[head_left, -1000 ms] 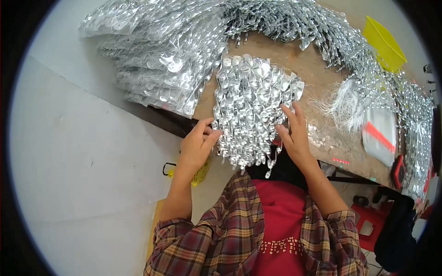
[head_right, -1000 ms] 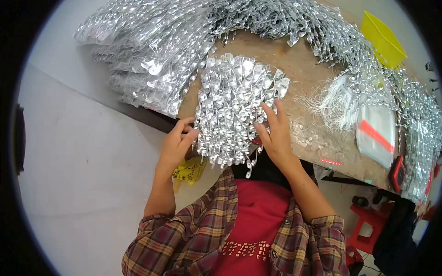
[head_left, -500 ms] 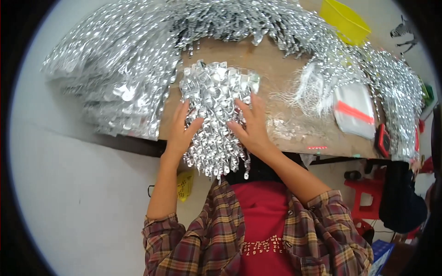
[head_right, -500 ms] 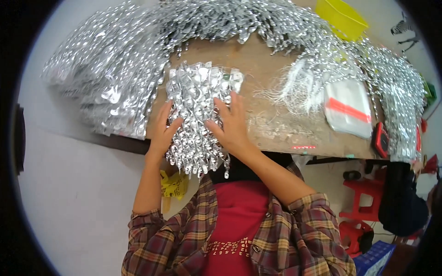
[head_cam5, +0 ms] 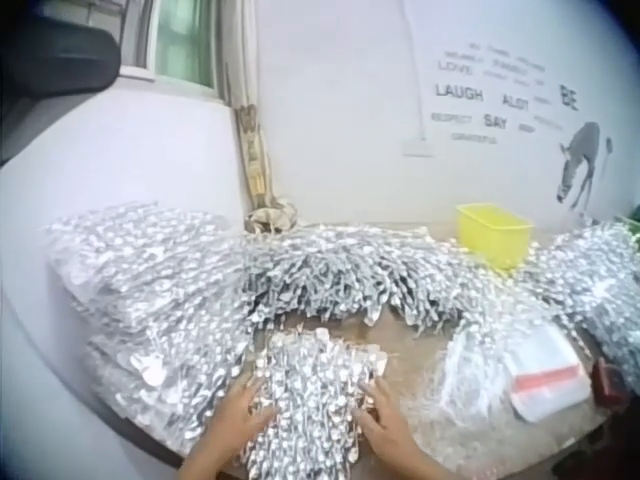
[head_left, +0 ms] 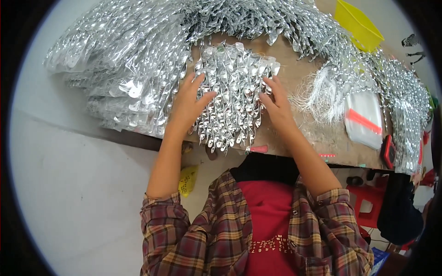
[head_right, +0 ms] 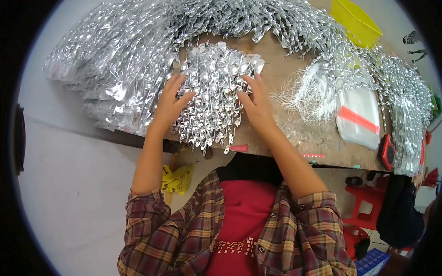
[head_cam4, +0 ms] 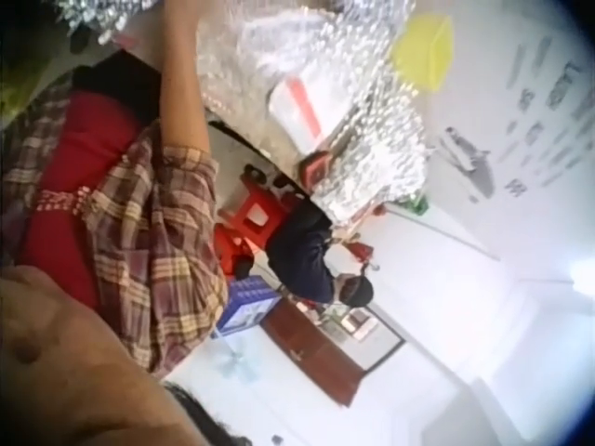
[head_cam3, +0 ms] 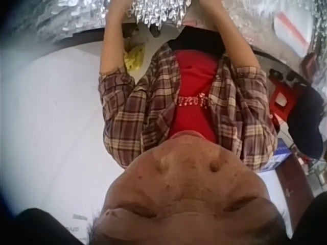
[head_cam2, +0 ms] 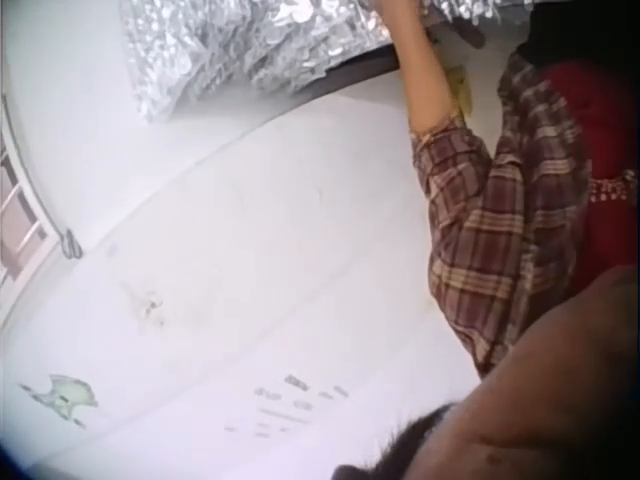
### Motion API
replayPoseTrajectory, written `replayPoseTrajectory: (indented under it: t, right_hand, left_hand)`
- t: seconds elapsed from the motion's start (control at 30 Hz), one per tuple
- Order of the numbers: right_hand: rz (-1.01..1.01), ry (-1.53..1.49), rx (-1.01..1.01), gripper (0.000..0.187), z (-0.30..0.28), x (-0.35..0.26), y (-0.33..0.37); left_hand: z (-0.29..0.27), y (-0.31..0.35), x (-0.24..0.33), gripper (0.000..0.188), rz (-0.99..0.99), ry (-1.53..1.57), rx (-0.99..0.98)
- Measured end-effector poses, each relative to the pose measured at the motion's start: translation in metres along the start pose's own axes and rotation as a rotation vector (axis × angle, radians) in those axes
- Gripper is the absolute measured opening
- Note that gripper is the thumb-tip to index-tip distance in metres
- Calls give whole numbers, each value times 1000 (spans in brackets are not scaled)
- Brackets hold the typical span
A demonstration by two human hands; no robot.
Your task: Arranging and packaging silver foil fringe decorations into plastic bags.
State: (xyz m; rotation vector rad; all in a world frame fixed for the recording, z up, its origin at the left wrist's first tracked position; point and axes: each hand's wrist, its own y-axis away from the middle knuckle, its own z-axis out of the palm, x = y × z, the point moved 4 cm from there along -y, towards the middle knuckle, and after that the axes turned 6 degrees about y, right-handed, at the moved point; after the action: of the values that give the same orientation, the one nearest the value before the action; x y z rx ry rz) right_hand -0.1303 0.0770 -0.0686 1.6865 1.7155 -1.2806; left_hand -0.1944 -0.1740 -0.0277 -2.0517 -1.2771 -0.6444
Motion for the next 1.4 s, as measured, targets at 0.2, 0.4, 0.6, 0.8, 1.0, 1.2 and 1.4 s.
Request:
replayPoseTrajectory:
  t: [0.2, 0.4, 0.6, 0.8, 1.0, 1.2, 1.4]
  right_hand:
    - [-1, -33, -24, 43, -11, 0, 18]
    - [-29, -44, -37, 37, -23, -4, 22]
    - [-443, 415, 3, 30, -19, -30, 34]
    - [-465, 434, 3, 28, -12, -34, 31]
    - [-498, 455, -16, 22, -10, -32, 37]
    - [-523, 518, 54, 21, -10, -30, 45]
    - [-461, 537, 10, 24, -16, -26, 47]
  left_hand:
    - [19, 41, 70, 50, 424, -105, 31]
    - [35, 50, 69, 30, 490, -142, -190]
    - [29, 50, 65, 20, 484, -99, -137]
    - [41, 42, 78, 26, 501, -143, -67]
    - [60, 31, 80, 25, 602, -236, -110]
    - [61, 31, 92, 21, 652, -426, -90]
    - [39, 24, 80, 21, 620, -219, -33]
